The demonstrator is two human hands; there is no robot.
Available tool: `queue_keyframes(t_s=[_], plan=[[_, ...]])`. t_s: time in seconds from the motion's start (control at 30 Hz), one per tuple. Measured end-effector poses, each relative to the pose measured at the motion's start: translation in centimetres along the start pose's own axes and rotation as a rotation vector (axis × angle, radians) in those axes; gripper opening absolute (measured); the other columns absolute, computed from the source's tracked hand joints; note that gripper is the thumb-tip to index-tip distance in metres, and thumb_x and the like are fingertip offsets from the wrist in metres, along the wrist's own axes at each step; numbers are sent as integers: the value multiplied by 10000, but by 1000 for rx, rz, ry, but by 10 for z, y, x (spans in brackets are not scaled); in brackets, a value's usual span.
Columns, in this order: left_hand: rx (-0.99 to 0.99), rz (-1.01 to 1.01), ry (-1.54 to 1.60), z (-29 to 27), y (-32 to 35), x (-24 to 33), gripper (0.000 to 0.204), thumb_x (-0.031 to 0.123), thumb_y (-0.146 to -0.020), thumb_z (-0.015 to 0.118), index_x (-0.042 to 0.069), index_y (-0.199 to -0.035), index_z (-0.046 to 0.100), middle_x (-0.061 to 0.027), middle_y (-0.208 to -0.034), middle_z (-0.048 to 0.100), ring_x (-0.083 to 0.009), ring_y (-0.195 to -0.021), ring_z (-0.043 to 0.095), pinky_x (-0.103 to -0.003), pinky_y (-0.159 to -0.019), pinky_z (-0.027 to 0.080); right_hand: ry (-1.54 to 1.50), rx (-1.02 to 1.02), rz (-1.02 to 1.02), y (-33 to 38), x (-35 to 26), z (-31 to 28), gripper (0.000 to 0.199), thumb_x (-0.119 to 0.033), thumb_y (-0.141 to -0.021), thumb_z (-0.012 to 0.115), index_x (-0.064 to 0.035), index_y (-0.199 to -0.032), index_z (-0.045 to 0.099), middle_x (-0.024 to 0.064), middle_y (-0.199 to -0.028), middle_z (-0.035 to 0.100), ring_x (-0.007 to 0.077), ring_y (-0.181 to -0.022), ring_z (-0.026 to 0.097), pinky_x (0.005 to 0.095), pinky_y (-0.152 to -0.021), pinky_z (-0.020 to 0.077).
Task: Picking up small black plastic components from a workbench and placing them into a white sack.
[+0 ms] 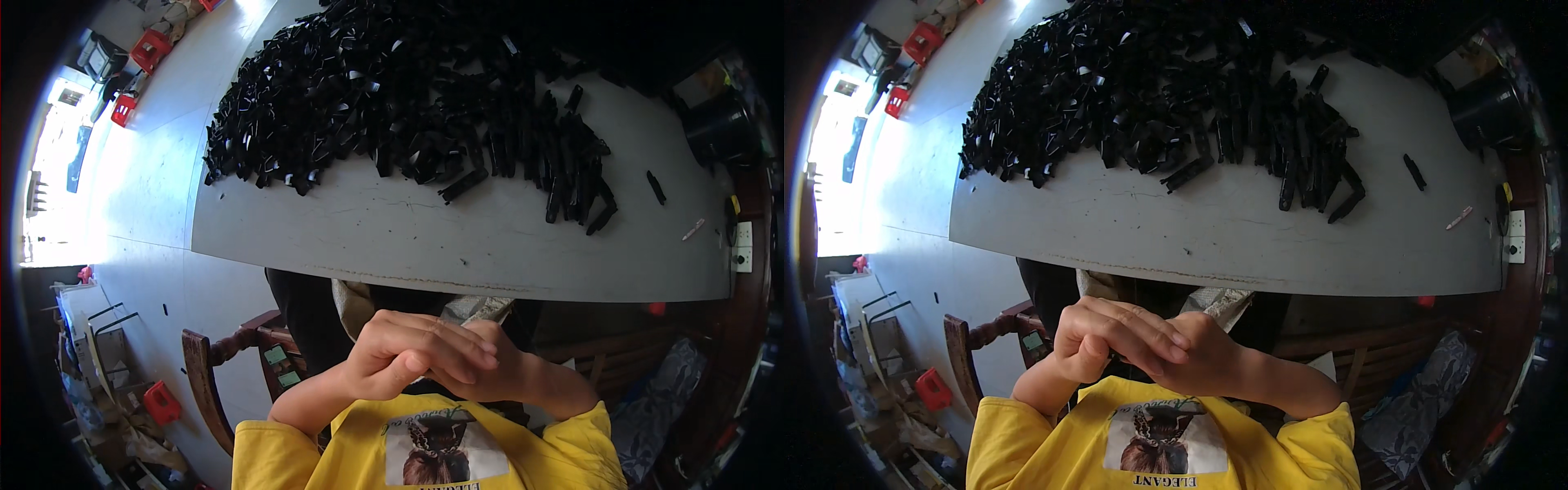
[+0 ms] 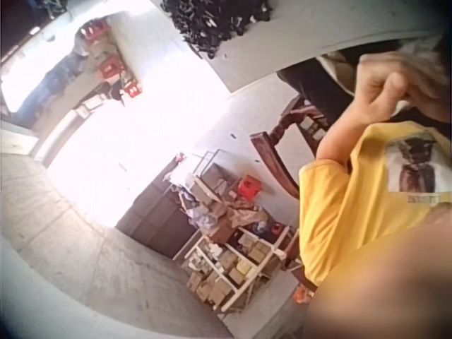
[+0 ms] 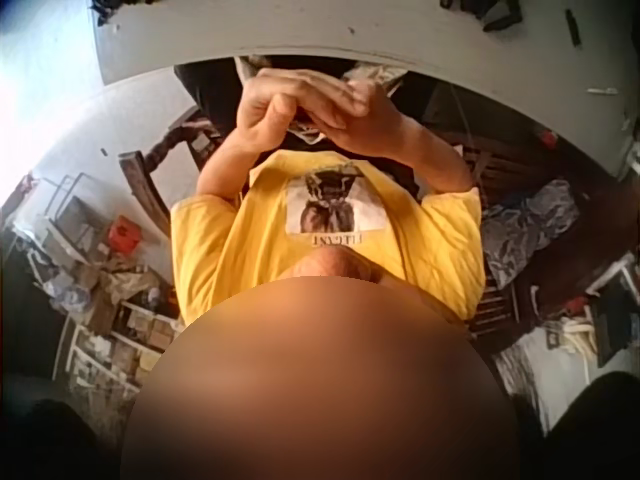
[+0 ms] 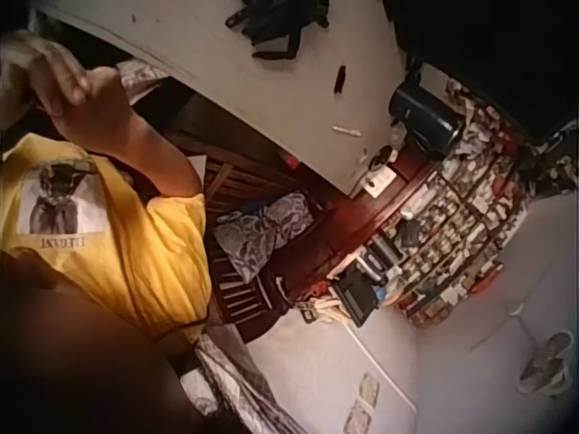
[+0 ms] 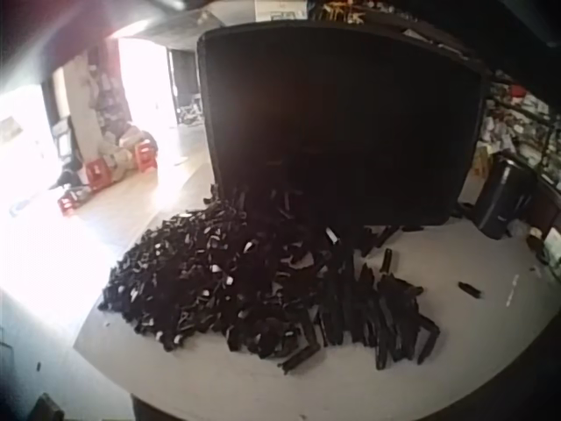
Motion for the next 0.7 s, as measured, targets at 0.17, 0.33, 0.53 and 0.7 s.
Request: queue_keyframes(t_s=[0.17,0.33,0.53,0.7], plan=[[-10,53,-36,2,-1,-1,573,322,-1035,340,-52,-761,677,-226,-825,692,-353,-830,694,-425,-803,554,-43,57,-50,5,5,6,139,-195,-859,636,-144,-988,637,64,-775,646,244,-656,663,348,-533,536],[-6,51,-215,-5,-4,-12,517,370,-999,379,-38,-833,648,-223,-957,663,-332,-907,650,-395,-836,502,76,226,-122,-8,1,-4,108,-153,-824,646,-120,-924,619,59,-831,629,256,-718,656,355,-565,533],[533,115,-1213,-86,-37,-16,154,15,-809,630,33,-961,614,-141,-953,561,-323,-850,584,-381,-696,468,486,361,102,-44,51,-60,192,-150,-778,709,-62,-909,599,95,-789,605,302,-667,630,389,-550,472],[527,-109,-1556,-104,-56,-29,196,130,-808,690,76,-944,560,-69,-938,525,-270,-899,564,-376,-670,492,639,443,220,-62,73,-59,257,-153,-755,745,-88,-937,575,90,-757,595,300,-617,628,384,-513,473]])
Point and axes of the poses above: each hand's wrist, its own y-axis away from the middle knuckle, its own z-axis out of the palm, x = y × z, the point moved 5 cm from there along -y, towards the middle knuckle
